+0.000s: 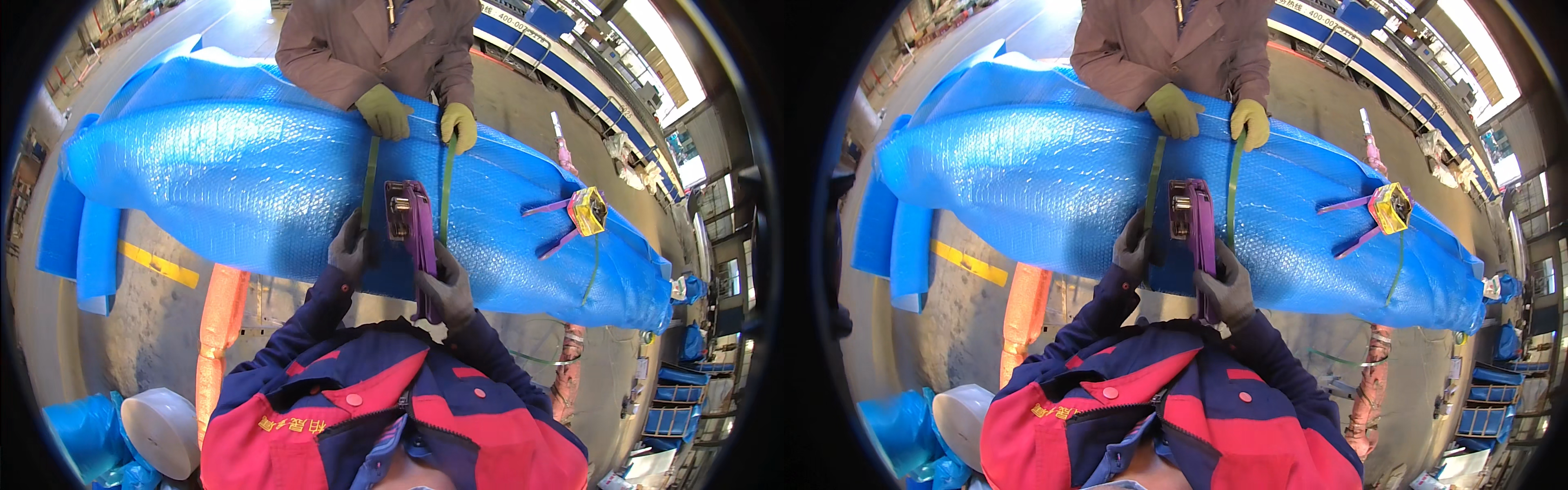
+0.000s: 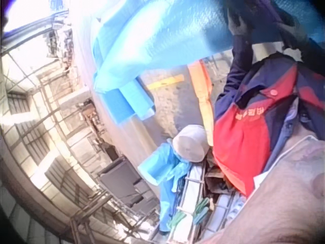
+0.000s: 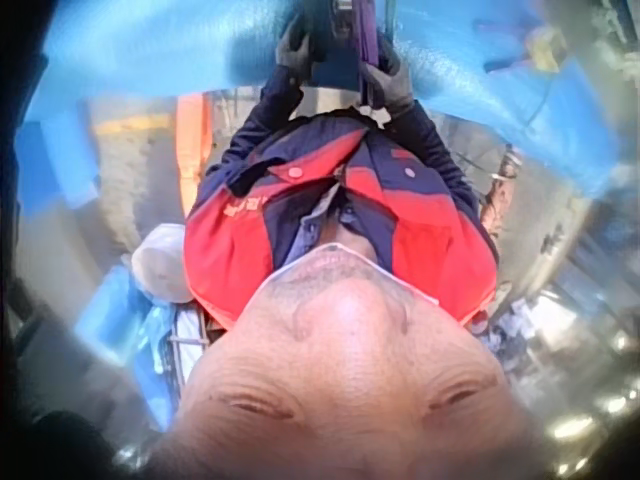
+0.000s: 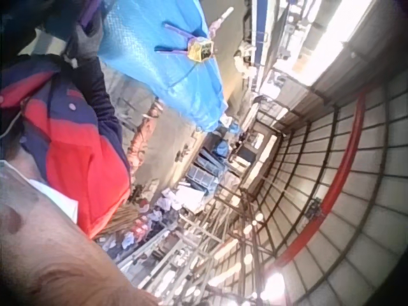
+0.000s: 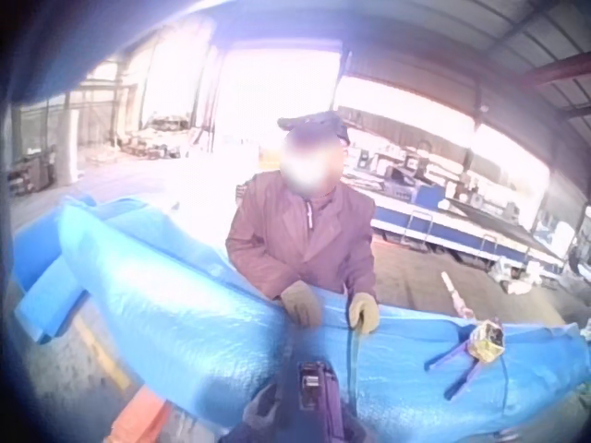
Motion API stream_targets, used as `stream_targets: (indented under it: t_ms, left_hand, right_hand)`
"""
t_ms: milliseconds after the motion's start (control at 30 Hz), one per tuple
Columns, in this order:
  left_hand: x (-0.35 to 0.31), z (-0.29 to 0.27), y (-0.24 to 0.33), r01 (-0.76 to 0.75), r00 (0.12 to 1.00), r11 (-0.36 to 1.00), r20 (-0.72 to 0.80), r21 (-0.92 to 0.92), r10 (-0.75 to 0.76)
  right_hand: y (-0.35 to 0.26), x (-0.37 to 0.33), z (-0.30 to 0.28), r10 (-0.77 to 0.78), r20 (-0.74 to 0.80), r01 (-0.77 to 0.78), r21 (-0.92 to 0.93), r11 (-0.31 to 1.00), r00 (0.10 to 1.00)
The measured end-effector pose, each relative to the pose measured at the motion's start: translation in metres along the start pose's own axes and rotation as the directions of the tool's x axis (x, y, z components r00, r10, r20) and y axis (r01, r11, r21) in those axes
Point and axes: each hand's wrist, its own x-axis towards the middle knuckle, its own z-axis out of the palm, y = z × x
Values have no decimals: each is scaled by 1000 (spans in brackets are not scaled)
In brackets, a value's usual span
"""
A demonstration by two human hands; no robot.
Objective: The person secures a large blue-wrapped cylindrical object using green straps and a purple ratchet tensioner. They loop the strap around the object, thread it through the ratchet, and tighten it with assistance from a coworker. The process is repeated at multiple points along the object.
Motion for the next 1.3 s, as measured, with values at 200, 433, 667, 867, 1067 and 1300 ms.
stream_targets:
  t_ms: [200, 433, 667, 867, 1067, 1300]
  left_hand:
    - [30, -6, -15, -139, 990, 919, 36, 368, 135]
    - [39, -1, -15, -119, 993, 886, 78, 448, 94]
    - [38, -4, -17, -146, 989, 893, 87, 425, 120]
    - [16, -4, -22, -70, 997, 907, 55, 415, 53]
    - [40, 1, -16, 50, 996, 898, 39, 436, -74]
    - [56, 9, -19, 194, 981, 934, -31, 301, -194]
  right_hand:
    - [48, 21, 8, -13, -66, 2, -156, 988, 998]
    - [53, 18, 10, 14, -80, -21, -87, 996, 997]
    - [58, 23, 5, -7, -92, -3, -103, 995, 996]
    - [56, 32, 2, -36, -98, 21, -155, 988, 995]
    - [58, 37, -3, -85, -83, 74, -122, 990, 993]
    - [63, 25, -5, -54, -99, 40, -141, 989, 994]
